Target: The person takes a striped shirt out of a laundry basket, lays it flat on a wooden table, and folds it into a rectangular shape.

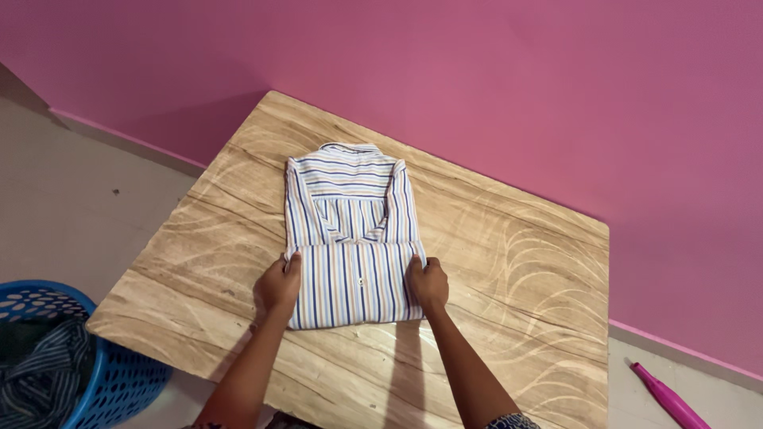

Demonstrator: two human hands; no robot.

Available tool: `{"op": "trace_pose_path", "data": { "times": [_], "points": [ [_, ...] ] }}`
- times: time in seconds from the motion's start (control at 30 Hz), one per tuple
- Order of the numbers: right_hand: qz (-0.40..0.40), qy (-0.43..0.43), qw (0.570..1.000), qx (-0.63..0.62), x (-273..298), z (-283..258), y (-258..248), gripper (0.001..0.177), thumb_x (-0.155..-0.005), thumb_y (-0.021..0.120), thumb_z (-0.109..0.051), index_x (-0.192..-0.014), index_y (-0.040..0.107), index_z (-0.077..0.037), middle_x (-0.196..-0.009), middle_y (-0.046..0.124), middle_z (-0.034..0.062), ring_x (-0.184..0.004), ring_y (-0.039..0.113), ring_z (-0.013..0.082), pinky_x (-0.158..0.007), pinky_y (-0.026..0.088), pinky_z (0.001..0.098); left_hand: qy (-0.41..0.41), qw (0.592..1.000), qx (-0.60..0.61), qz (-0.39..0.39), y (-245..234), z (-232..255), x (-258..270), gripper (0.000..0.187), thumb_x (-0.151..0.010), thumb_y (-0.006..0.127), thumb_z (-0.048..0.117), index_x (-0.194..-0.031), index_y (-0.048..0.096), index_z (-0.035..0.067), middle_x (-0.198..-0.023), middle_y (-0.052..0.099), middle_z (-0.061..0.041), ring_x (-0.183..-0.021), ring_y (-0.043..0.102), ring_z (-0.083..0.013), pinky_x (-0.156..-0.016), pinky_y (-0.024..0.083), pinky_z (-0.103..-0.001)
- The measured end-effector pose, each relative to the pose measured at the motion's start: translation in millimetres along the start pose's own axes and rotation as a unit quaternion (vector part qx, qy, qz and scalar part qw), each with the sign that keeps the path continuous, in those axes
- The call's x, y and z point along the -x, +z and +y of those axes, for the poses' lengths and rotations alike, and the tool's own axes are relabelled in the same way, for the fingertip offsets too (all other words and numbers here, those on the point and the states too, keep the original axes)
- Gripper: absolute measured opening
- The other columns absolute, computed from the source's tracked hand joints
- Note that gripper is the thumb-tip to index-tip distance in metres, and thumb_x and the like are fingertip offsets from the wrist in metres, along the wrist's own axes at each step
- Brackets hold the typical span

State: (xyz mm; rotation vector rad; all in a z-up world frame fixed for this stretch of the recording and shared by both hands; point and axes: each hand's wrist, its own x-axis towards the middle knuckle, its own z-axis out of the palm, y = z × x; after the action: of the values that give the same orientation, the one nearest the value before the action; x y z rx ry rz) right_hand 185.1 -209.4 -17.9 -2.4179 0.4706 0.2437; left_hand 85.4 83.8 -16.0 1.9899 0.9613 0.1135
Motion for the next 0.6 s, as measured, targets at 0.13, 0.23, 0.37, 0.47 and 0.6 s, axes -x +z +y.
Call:
{"op": "trace_pose_path", "data": {
  "times": [0.13,0.23,0.37,0.47,0.6],
  "points": [
    [0.020,-0.016,0.999,-0.040,6.2,2.9,0.9,0.045,-0.096,0.057,-0.049,-0.120,0.066,-0.013,-0.100,0.076,0.0158,-0.097,0.072,0.0374,-0.083,0.055,0.0478,0.044,0.984,-0.115,0.127,-0.9,21.7,14.5,0.036,-0.097,0.061,0.046,-0.100,0.080,0.015,-0.086,0.074,-0.018,-0.081,0.069,-0.0410,-0.074,0.053,-0.049],
    [0.021,-0.011,0.997,-0.069,10.4,8.4,1.9,0.041,-0.095,0.057,-0.041,-0.126,0.056,-0.013,-0.091,0.076,0.0174,-0.087,0.074,0.0378,-0.078,0.055,0.0487,0.106,0.968,-0.087,0.210,3.8,22.2,16.8,0.029,-0.096,0.065,0.038,-0.096,0.081,0.015,-0.085,0.075,-0.017,-0.077,0.070,-0.0386,-0.070,0.053,-0.048],
    [0.028,-0.010,0.993,-0.114,-0.3,12.2,6.4,0.035,-0.097,0.059,-0.042,-0.114,0.065,-0.013,-0.090,0.075,0.0123,-0.082,0.071,0.0290,-0.073,0.055,0.0432,0.102,0.954,0.105,0.261,16.8,7.7,6.7,0.029,-0.089,0.075,0.037,-0.085,0.075,0.008,-0.079,0.074,-0.014,-0.068,0.071,-0.0300,-0.067,0.056,-0.040],
    [-0.021,0.003,0.982,-0.186,-6.1,15.3,4.3,0.034,-0.099,0.059,-0.041,-0.111,0.069,-0.011,-0.087,0.075,0.0118,-0.077,0.069,0.0231,-0.070,0.054,0.0387,0.106,0.968,0.026,0.228,17.4,-0.6,-0.4,0.030,-0.094,0.068,0.038,-0.090,0.079,0.010,-0.081,0.075,-0.014,-0.072,0.071,-0.0332,-0.068,0.054,-0.043],
    [-0.052,0.005,0.974,-0.222,-10.0,18.6,2.7,0.032,-0.100,0.060,-0.037,-0.110,0.072,-0.008,-0.089,0.075,0.0133,-0.074,0.062,0.0193,-0.067,0.052,0.0364,-0.010,0.989,-0.083,0.124,26.0,-9.6,-27.6,0.042,-0.104,0.058,0.042,-0.090,0.081,0.011,-0.086,0.074,-0.018,-0.082,0.069,-0.0403,-0.077,0.053,-0.047]
  ]
}}
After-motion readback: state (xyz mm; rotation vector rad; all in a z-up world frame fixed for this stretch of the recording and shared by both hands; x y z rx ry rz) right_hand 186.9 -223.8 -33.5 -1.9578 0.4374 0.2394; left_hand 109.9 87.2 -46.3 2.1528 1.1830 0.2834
